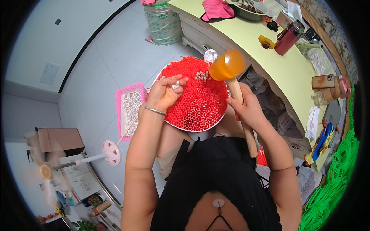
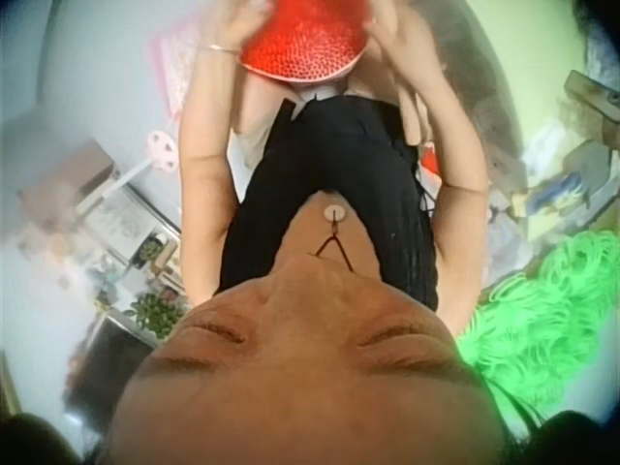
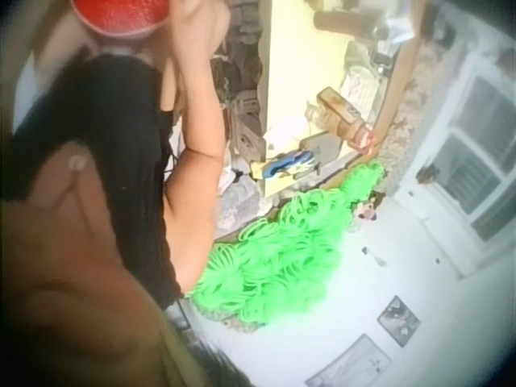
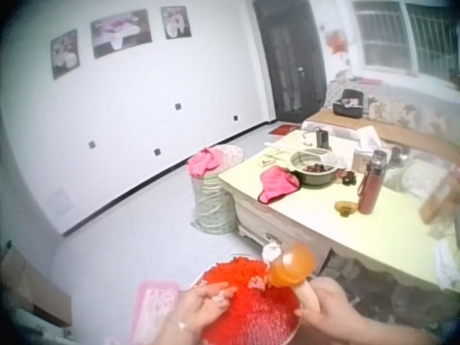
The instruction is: The person picks up small white pieces from a basket and uses a mallet to secure them into a red circular base held on their lap.
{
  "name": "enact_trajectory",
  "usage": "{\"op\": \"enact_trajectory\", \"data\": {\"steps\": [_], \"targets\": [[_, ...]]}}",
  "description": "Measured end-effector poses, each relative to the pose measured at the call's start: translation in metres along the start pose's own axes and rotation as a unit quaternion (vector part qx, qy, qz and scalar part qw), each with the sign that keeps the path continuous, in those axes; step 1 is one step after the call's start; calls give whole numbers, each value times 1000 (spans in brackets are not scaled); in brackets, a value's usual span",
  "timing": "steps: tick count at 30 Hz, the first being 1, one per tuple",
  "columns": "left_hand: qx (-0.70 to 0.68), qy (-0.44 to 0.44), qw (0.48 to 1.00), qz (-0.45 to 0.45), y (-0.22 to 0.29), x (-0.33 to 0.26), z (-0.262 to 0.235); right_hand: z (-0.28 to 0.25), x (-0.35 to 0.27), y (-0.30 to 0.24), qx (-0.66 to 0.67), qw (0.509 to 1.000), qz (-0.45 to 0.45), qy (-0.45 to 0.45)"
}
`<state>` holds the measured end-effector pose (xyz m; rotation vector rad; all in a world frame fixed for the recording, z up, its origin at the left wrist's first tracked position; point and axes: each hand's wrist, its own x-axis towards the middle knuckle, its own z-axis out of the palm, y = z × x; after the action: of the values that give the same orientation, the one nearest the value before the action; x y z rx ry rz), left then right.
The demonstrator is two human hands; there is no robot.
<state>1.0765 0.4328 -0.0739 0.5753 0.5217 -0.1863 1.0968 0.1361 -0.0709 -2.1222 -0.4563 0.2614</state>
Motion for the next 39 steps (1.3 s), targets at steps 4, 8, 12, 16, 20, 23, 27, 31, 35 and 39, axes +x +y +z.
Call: {"op": "enact_trajectory", "data": {"steps": [4, 8, 12, 16, 20, 23, 27, 31, 35, 39], "targets": [[13, 14, 1000, -3, -3, 3, 11, 0, -14, -11, 179, 971, 151, -54], [200, 31, 979, 30, -10, 10, 10, 2, -18, -1, 206, 968, 137, -47], [449, 30, 888, 93, -16, 8, 10, 3, -18, 2, 206, 969, 125, -51], [588, -27, 779, 218, -18, 7, 14, 3, -19, 3, 211, 968, 124, -47], [650, -36, 713, 261, -13, 1, 24, 5, -19, 3, 211, 968, 129, -47], [597, -46, 755, 269, -16, 3, 30, 6, -18, 6, 210, 969, 124, -46], [421, -17, 879, 224, -24, 9, 33, 8, -18, 11, 205, 971, 114, -45], [306, 17, 938, 164, -24, 10, 40, 4, -18, 7, 217, 966, 126, -54], [238, -20, 950, 200, -7, 11, 35, 5, -18, 10, 220, 966, 127, -54], [475, -6, 819, 322, -14, 14, 32, 6, -18, 8, 208, 969, 121, -50]]}}
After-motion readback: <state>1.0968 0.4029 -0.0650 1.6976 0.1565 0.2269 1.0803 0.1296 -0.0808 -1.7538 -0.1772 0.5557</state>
